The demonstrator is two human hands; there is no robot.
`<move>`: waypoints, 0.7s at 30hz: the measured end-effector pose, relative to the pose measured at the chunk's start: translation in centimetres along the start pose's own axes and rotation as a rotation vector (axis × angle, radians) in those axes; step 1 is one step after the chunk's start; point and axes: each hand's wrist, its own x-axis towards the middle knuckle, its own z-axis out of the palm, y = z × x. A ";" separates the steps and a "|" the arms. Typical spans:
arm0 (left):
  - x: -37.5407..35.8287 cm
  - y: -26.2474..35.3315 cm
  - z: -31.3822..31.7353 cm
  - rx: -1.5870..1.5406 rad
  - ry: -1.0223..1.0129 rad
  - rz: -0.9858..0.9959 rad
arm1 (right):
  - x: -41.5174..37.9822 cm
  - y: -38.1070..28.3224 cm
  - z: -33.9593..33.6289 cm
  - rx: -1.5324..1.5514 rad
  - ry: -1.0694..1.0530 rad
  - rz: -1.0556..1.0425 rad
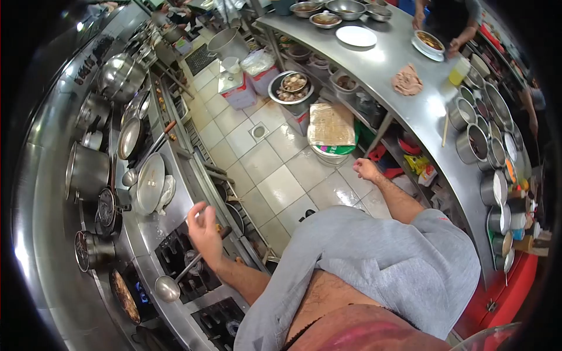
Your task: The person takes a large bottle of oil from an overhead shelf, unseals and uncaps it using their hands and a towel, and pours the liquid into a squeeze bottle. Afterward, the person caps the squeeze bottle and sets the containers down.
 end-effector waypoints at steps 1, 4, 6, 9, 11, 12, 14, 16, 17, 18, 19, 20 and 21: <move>1.8 0.0 0.3 -0.005 -0.070 0.032 | 0.6 -0.9 0.4 0.010 0.040 0.048; 6.4 -0.2 1.5 0.000 -0.175 0.029 | 3.2 -0.9 2.2 -0.003 0.084 0.160; 9.0 -0.4 2.6 0.098 -0.236 0.077 | 5.4 1.8 3.7 0.009 0.040 0.264; 12.6 -1.8 3.9 0.111 -0.303 0.027 | 6.9 3.6 5.5 -0.092 -0.070 0.376; 14.8 -2.8 5.1 0.129 -0.373 -0.014 | 8.3 4.4 6.1 -0.133 -0.115 0.433; 16.0 -3.0 5.8 0.128 -0.363 -0.021 | 9.1 4.1 6.2 -0.133 -0.135 0.481; 18.6 -3.3 7.0 0.175 -0.442 -0.082 | 12.3 3.2 6.1 -0.138 -0.166 0.526; 21.5 -4.7 8.1 0.187 -0.449 -0.086 | 15.6 1.9 5.8 -0.123 -0.039 0.458; 23.0 -5.2 8.7 0.208 -0.452 -0.102 | 18.0 1.0 5.5 -0.124 -0.050 0.458; 24.5 -5.6 9.2 0.230 -0.457 -0.117 | 21.1 0.1 4.8 -0.153 -0.088 0.406; 26.1 -6.3 9.6 0.240 -0.457 -0.121 | 24.0 -1.5 4.3 -0.178 -0.124 0.353; 27.8 -7.2 10.0 0.275 -0.438 -0.152 | 26.9 -3.3 3.9 -0.229 -0.118 0.343; 29.5 -8.0 10.5 0.308 -0.419 -0.182 | 30.3 -5.6 2.7 -0.280 -0.233 0.324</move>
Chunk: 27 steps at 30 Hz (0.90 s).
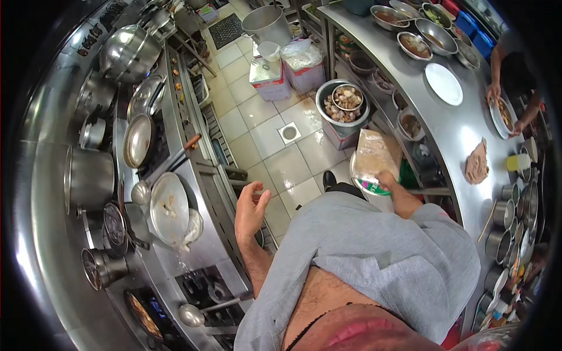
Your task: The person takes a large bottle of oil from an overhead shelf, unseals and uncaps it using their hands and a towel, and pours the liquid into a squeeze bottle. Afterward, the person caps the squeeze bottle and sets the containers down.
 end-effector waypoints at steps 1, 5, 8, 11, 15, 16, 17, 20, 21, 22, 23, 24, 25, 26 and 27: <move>1.7 -0.3 -0.2 0.006 -0.001 -0.003 | 2.8 -2.5 -1.1 0.011 0.090 -0.139; 9.0 -1.5 -0.6 0.110 0.033 -0.054 | 7.6 -16.3 -7.2 0.236 0.272 -0.421; 14.3 -1.2 -0.9 0.092 0.037 -0.067 | 8.5 -25.9 -10.2 0.361 0.242 -0.387; 19.0 -1.8 -1.6 0.078 0.002 -0.083 | 12.9 -29.9 -10.2 0.218 0.263 -0.483; 26.4 -3.2 -3.4 0.093 -0.057 -0.097 | 16.8 -30.1 -8.0 0.225 0.204 -0.421; 28.6 -3.4 -4.0 0.135 -0.028 -0.005 | 17.2 -29.4 -7.4 0.173 0.182 -0.376; 31.1 -3.9 -4.5 0.131 -0.035 -0.003 | 17.6 -28.5 -7.3 0.173 0.136 -0.272; 38.8 -5.6 -5.5 0.117 -0.063 -0.002 | 18.2 -25.4 -7.0 0.201 0.018 0.070; 41.6 -5.5 -5.9 0.117 -0.072 0.000 | 18.2 -25.3 -7.0 0.183 0.028 0.136; 44.3 -5.4 -6.2 0.125 -0.143 0.001 | 18.0 -25.6 -7.3 0.223 0.063 0.156; 46.9 -5.2 -6.3 0.134 -0.217 0.000 | 18.0 -25.9 -7.7 0.263 0.097 0.178; 49.5 -5.5 -6.1 0.135 -0.231 -0.003 | 18.3 -26.4 -8.1 0.271 0.117 0.192; 52.0 -6.1 -5.7 0.161 -0.253 0.015 | 18.5 -27.7 -8.5 0.278 0.115 0.207; 54.5 -6.6 -5.2 0.187 -0.273 0.036 | 19.1 -29.0 -9.4 0.330 0.139 0.195; 56.9 -7.5 -4.4 0.189 -0.285 0.036 | 19.8 -30.6 -10.4 0.380 0.164 0.181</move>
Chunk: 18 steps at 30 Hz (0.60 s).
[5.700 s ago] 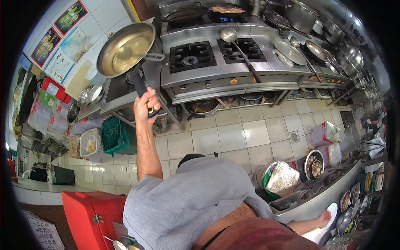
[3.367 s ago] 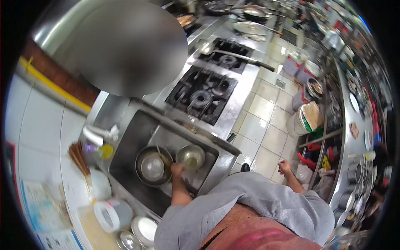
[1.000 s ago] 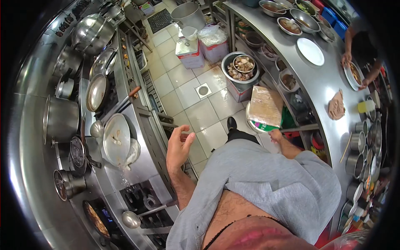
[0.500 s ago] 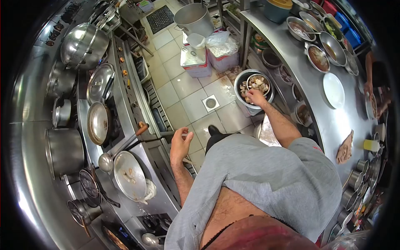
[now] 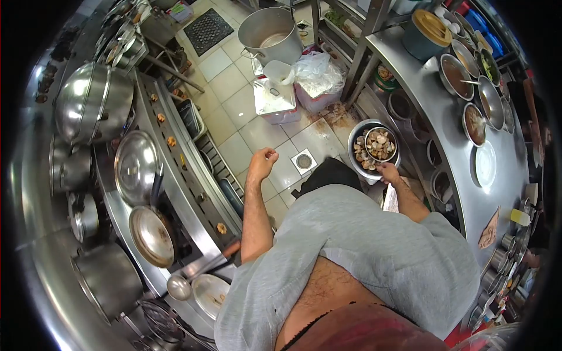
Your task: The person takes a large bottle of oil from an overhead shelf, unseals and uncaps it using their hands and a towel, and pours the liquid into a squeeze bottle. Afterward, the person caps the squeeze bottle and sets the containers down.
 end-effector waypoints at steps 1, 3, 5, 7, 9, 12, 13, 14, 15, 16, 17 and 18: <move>2.4 -1.0 0.6 0.028 -0.027 0.023 | 1.2 -1.5 0.3 -0.056 0.088 -0.189; 7.4 -2.9 1.4 0.049 -0.060 0.040 | 3.7 -6.4 0.0 0.047 0.119 -0.340; 11.3 -4.9 2.3 0.136 -0.273 -0.063 | 2.9 -15.7 -1.1 -0.091 0.395 -0.612; 14.9 -8.0 3.5 0.162 -0.302 -0.128 | 3.8 -23.8 -3.4 -0.160 0.618 -0.813; 17.2 -10.3 4.3 0.214 -0.396 -0.257 | 4.4 -31.0 -6.3 -0.050 0.854 -0.954; 21.0 -12.2 4.7 0.376 -0.421 -0.241 | 5.4 -39.2 -12.6 0.000 1.240 -1.004; 22.3 -11.8 4.2 0.371 -0.482 -0.239 | 5.9 -41.4 -14.6 0.061 1.327 -1.001; 24.1 -12.2 4.3 0.356 -0.488 -0.255 | 5.5 -43.6 -16.5 0.086 1.380 -1.014; 25.8 -12.9 4.5 0.434 -0.479 -0.219 | 5.6 -45.0 -18.5 0.022 1.463 -0.998; 27.2 -13.8 4.6 0.514 -0.470 -0.182 | 6.0 -46.6 -19.7 0.077 1.525 -1.019; 28.5 -12.6 4.1 0.540 -0.459 -0.233 | 6.4 -47.8 -21.1 0.115 1.541 -1.072; 29.9 -10.2 3.2 0.568 -0.450 -0.282 | 7.0 -48.8 -22.0 0.278 1.423 -1.201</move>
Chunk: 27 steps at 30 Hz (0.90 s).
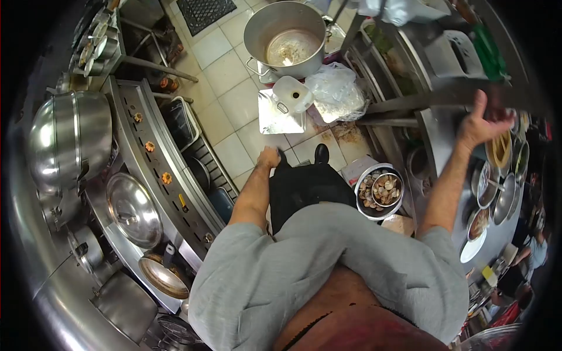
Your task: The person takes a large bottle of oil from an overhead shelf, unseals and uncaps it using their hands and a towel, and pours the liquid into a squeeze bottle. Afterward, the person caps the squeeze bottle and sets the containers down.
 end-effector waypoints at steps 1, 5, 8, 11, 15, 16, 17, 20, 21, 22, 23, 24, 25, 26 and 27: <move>1.4 0.5 -1.3 -0.010 -0.014 -0.005 | 1.0 -2.4 1.2 0.076 -0.061 0.001; 8.2 1.0 -4.7 0.143 -0.050 -0.026 | 0.8 1.1 3.4 0.053 0.135 -0.079; 13.3 0.9 -5.7 0.247 -0.100 0.000 | 1.0 5.4 2.3 -0.138 0.248 -0.195; 17.6 0.7 -5.5 0.364 -0.103 0.069 | 2.0 6.2 1.5 -0.098 0.223 -0.268; 22.3 0.2 -3.6 0.301 -0.034 0.084 | 2.1 5.0 2.0 -0.038 0.116 -0.312; 23.2 0.2 -3.0 0.302 -0.045 0.097 | 1.7 4.8 2.1 -0.051 0.150 -0.223; 24.1 0.3 -2.7 0.365 -0.059 0.102 | 1.5 4.6 2.4 -0.062 0.167 -0.180; 26.1 0.8 -2.4 0.446 -0.119 0.111 | 1.5 4.3 2.9 0.090 0.199 -0.070; 26.5 0.8 -2.3 0.484 -0.095 0.129 | 1.7 4.7 2.4 0.098 0.177 -0.075; 26.8 0.8 -2.1 0.523 -0.072 0.146 | 2.0 5.0 2.1 0.106 0.155 -0.079; 26.9 0.6 -2.1 0.525 -0.076 0.149 | 2.1 5.3 1.7 0.057 0.147 -0.150; 27.5 0.3 -1.7 0.408 0.004 0.113 | 2.4 6.0 0.7 0.030 0.147 -0.190; 27.9 0.4 -1.9 0.291 0.085 0.078 | 2.8 6.7 -0.2 0.004 0.147 -0.230; 28.2 0.5 -2.1 0.294 0.088 0.087 | 3.1 8.0 -2.2 -0.034 0.232 -0.164; 28.0 0.7 -2.4 0.120 0.088 0.024 | 3.1 7.8 -2.2 -0.055 0.278 -0.135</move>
